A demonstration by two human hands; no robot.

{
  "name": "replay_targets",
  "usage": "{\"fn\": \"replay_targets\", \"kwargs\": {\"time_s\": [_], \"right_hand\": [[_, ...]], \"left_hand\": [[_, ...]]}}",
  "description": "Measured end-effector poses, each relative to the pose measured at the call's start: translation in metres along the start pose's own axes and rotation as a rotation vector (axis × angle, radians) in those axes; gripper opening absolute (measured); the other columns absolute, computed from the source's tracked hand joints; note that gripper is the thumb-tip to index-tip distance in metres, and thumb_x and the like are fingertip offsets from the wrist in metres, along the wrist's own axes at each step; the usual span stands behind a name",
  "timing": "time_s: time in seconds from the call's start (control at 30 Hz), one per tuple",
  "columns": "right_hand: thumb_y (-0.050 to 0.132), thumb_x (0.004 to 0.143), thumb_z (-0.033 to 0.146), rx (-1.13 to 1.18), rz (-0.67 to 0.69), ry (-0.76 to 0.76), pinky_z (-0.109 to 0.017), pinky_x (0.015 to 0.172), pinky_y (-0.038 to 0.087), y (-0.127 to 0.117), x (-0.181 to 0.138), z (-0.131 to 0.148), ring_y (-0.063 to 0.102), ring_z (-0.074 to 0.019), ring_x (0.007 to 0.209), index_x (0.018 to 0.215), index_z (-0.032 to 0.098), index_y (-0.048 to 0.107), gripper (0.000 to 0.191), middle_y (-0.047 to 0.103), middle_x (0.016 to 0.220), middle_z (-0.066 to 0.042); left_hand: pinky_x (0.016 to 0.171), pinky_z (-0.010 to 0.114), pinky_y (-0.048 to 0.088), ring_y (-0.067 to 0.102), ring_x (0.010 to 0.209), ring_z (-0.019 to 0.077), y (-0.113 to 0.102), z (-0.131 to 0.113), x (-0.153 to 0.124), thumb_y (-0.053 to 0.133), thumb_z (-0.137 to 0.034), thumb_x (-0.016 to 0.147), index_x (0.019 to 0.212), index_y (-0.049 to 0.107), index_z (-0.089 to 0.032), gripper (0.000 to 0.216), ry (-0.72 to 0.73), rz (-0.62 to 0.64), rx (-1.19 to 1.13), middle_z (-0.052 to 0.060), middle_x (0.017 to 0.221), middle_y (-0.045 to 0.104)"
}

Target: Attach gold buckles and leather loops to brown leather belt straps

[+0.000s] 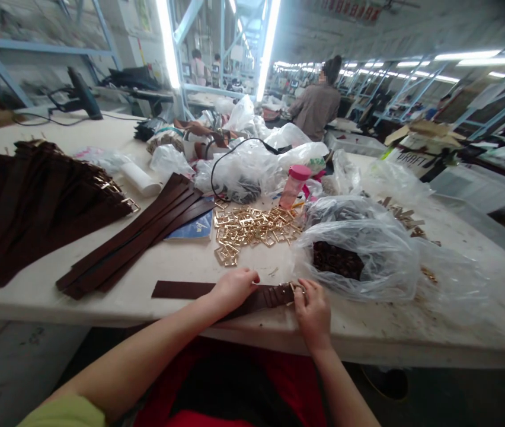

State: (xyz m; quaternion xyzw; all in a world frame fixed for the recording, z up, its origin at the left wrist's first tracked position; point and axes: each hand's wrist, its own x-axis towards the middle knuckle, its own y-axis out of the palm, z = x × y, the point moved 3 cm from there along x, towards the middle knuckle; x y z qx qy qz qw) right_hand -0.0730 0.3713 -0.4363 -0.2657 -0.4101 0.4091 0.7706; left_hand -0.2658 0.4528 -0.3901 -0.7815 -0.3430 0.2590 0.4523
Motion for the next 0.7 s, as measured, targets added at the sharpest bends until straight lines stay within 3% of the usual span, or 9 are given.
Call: {"fn": "replay_targets", "kwargs": {"time_s": [0.1, 0.2, 0.3, 0.37, 0.47, 0.53, 0.7], "right_hand": [[0.033, 0.088, 0.033, -0.051, 0.074, -0.045, -0.038, 0.086, 0.041, 0.012, -0.006, -0.009, 0.053, -0.022, 0.095, 0.102, 0.013, 0.06, 0.036, 0.059, 0.101, -0.012], [0.031, 0.088, 0.036, -0.071, 0.075, -0.081, -0.038, 0.084, 0.042, 0.013, -0.011, -0.009, 0.054, -0.0226, 0.093, 0.102, 0.013, 0.06, 0.04, 0.061, 0.101, -0.012], [0.029, 0.088, 0.042, -0.054, 0.073, -0.123, -0.039, 0.084, 0.042, 0.012, -0.014, -0.01, 0.055, -0.024, 0.093, 0.102, 0.013, 0.06, 0.045, 0.062, 0.101, -0.013], [0.028, 0.087, 0.047, -0.024, 0.094, -0.14, -0.04, 0.084, 0.042, 0.014, -0.014, -0.015, 0.055, -0.0253, 0.095, 0.104, 0.014, 0.059, 0.048, 0.061, 0.105, -0.012], [0.033, 0.082, 0.057, 0.047, 0.122, -0.111, -0.042, 0.083, 0.042, 0.016, -0.014, -0.024, 0.056, -0.0273, 0.095, 0.099, 0.016, 0.059, 0.052, 0.061, 0.104, -0.011], [0.035, 0.079, 0.06, 0.121, 0.143, -0.056, -0.042, 0.082, 0.043, 0.015, -0.016, -0.029, 0.057, -0.0276, 0.093, 0.093, 0.017, 0.06, 0.051, 0.062, 0.102, -0.011], [0.03, 0.082, 0.056, 0.235, 0.185, 0.154, -0.04, 0.079, 0.046, 0.009, -0.023, -0.043, 0.059, -0.0276, 0.093, 0.103, 0.016, 0.057, 0.053, 0.061, 0.104, -0.013]], "left_hand": [[0.072, 0.028, 0.044, 0.058, 0.082, 0.0191, 0.003, 0.004, -0.007, 0.048, -0.042, 0.082, 0.09, 0.06, -0.019, 0.027, -0.017, -0.052, 0.045, 0.005, 0.089, 0.061], [0.073, 0.032, 0.045, 0.057, 0.083, 0.022, 0.002, 0.008, -0.03, 0.057, -0.054, 0.072, 0.09, 0.059, -0.019, 0.039, -0.011, -0.021, 0.111, 0.005, 0.088, 0.06], [0.076, 0.034, 0.045, 0.056, 0.088, 0.0237, 0.006, 0.009, -0.049, 0.068, -0.05, 0.063, 0.093, 0.057, -0.02, 0.043, -0.031, 0.039, 0.137, 0.005, 0.093, 0.06], [0.077, 0.032, 0.045, 0.056, 0.09, 0.0221, 0.008, 0.01, -0.054, 0.068, -0.045, 0.066, 0.094, 0.057, -0.022, 0.038, -0.081, 0.043, 0.101, 0.003, 0.095, 0.06], [0.074, 0.026, 0.045, 0.058, 0.086, 0.0174, 0.003, 0.005, -0.052, 0.06, -0.038, 0.074, 0.092, 0.059, -0.025, 0.022, -0.125, 0.102, -0.024, 0.001, 0.094, 0.059], [0.071, 0.023, 0.045, 0.059, 0.083, 0.0157, -0.005, -0.005, -0.046, 0.056, -0.038, 0.076, 0.09, 0.061, -0.027, 0.019, -0.077, 0.181, -0.088, 0.0, 0.092, 0.059], [0.065, 0.026, 0.045, 0.059, 0.084, 0.0196, -0.007, -0.025, -0.015, 0.05, -0.038, 0.077, 0.092, 0.064, -0.025, 0.024, 0.027, 0.266, 0.011, 0.003, 0.091, 0.061]]}}
